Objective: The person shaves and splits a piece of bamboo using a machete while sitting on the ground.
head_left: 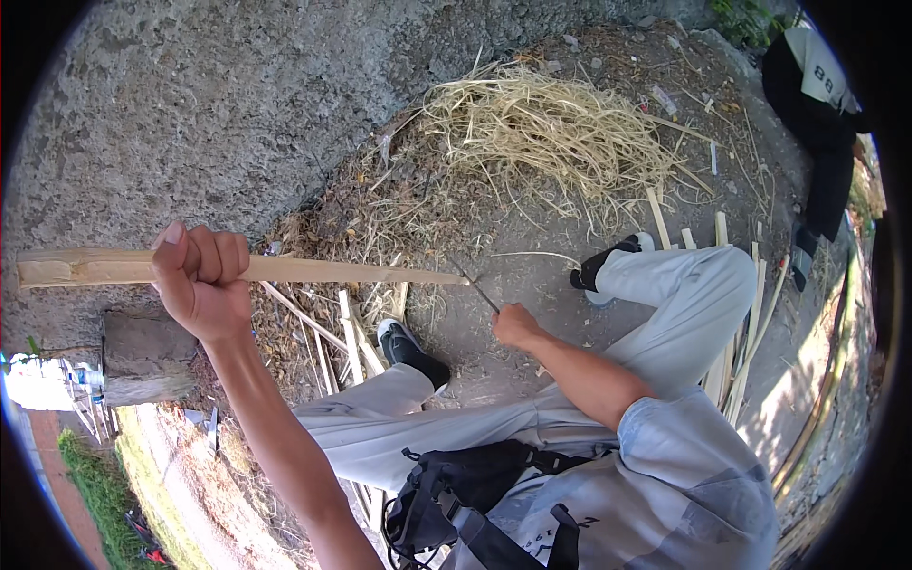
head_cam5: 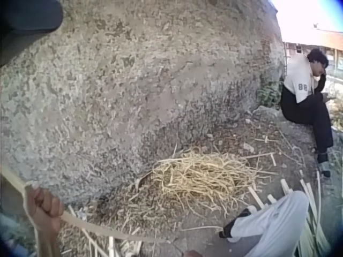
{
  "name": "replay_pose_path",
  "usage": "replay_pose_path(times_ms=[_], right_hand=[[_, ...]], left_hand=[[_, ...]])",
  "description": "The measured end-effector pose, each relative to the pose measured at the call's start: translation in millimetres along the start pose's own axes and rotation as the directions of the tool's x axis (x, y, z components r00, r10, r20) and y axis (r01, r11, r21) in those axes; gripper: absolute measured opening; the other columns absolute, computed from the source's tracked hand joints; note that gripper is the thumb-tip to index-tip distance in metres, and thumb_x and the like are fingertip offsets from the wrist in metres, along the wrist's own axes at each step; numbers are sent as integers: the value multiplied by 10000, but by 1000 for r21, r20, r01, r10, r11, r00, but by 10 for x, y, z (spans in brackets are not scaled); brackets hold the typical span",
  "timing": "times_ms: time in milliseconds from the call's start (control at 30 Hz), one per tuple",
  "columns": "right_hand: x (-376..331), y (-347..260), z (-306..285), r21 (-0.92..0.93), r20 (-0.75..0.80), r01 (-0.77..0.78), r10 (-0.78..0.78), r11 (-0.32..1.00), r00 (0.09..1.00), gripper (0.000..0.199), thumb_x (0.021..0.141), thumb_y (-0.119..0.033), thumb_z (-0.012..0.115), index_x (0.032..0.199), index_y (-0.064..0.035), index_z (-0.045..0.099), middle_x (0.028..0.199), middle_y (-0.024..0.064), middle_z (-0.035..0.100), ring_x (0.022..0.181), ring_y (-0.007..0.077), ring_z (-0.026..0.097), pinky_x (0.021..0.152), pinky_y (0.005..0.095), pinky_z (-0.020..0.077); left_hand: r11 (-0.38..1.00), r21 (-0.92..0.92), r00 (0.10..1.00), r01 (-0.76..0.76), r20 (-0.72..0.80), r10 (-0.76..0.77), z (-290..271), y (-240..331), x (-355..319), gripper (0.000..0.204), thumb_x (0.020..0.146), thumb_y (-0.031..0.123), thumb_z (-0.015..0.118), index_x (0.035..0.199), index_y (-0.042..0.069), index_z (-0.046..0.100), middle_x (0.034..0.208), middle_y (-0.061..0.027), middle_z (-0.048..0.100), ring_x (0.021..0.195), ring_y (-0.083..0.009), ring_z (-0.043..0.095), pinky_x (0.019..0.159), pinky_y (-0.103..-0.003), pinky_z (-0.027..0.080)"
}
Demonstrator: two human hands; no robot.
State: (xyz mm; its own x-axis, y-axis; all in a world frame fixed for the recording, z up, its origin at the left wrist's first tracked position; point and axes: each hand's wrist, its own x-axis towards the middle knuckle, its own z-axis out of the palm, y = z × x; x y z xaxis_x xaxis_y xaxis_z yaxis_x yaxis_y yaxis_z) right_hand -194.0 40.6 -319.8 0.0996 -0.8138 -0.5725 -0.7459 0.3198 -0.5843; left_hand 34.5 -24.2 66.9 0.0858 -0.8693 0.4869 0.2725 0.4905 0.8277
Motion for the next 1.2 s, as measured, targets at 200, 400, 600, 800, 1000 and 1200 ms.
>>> replay_pose_path(times_ms=[200, 400, 600, 800, 1000, 1200], right_hand=[[-46, -138, -95, 73, 57, -58, 54, 996, 997, 394, 910, -304, 554, 969, 71, 663, 1021, 298, 648, 988, 438, 630, 870, 487, 511], [-87, -121, -215, -56, -130, 12, -20, 998, 991, 295, 850, -205, 621, 1016, 38, 651, 1035, 263, 652, 1013, 414, 630, 859, 467, 522], [-395, -395, -682, -141, -103, 123, -138, 982, 985, 317, 850, -252, 660, 1038, 2, 632, 958, 230, 673, 930, 395, 655, 814, 460, 526], [-104, -101, -258, 78, -168, 225, -210, 971, 963, 361, 887, -317, 613, 1023, 16, 638, 869, 245, 674, 869, 403, 660, 763, 482, 524], [136, 313, 48, -74, -19, 6, -8, 997, 1000, 460, 881, -429, 607, 922, 25, 674, 865, 243, 678, 866, 393, 662, 752, 477, 524], [204, 409, 199, -84, -37, 50, -53, 995, 998, 461, 876, -450, 608, 929, 2, 683, 911, 247, 675, 926, 407, 652, 805, 475, 525]], left_hand=[[966, 252, 920, -51, -364, 143, 346, -55, 18, 440, 954, 223, 526, 623, 140, 247, 536, 27, 198, 464, -82, 192, 455, -282, 185], [884, 464, 863, -59, -421, 278, 449, -98, 26, 381, 944, 238, 536, 641, 112, 344, 576, -3, 307, 484, -104, 330, 468, -265, 277], [933, 353, 837, -76, -486, 252, 297, -135, 92, 385, 916, 222, 514, 616, 128, 291, 546, -1, 271, 441, -115, 290, 438, -277, 246], [913, 400, 809, -82, -508, 295, 409, -182, 163, 399, 924, 217, 460, 609, 148, 226, 525, 8, 211, 435, -107, 257, 433, -286, 194], [885, 453, 787, -109, -504, 355, 544, -244, 129, 453, 941, 229, 447, 569, 152, 199, 498, 24, 182, 433, -91, 224, 435, -278, 166], [901, 419, 808, -111, -490, 327, 518, -255, 176, 400, 935, 220, 474, 625, 136, 236, 537, 5, 212, 437, -106, 243, 441, -283, 177]])
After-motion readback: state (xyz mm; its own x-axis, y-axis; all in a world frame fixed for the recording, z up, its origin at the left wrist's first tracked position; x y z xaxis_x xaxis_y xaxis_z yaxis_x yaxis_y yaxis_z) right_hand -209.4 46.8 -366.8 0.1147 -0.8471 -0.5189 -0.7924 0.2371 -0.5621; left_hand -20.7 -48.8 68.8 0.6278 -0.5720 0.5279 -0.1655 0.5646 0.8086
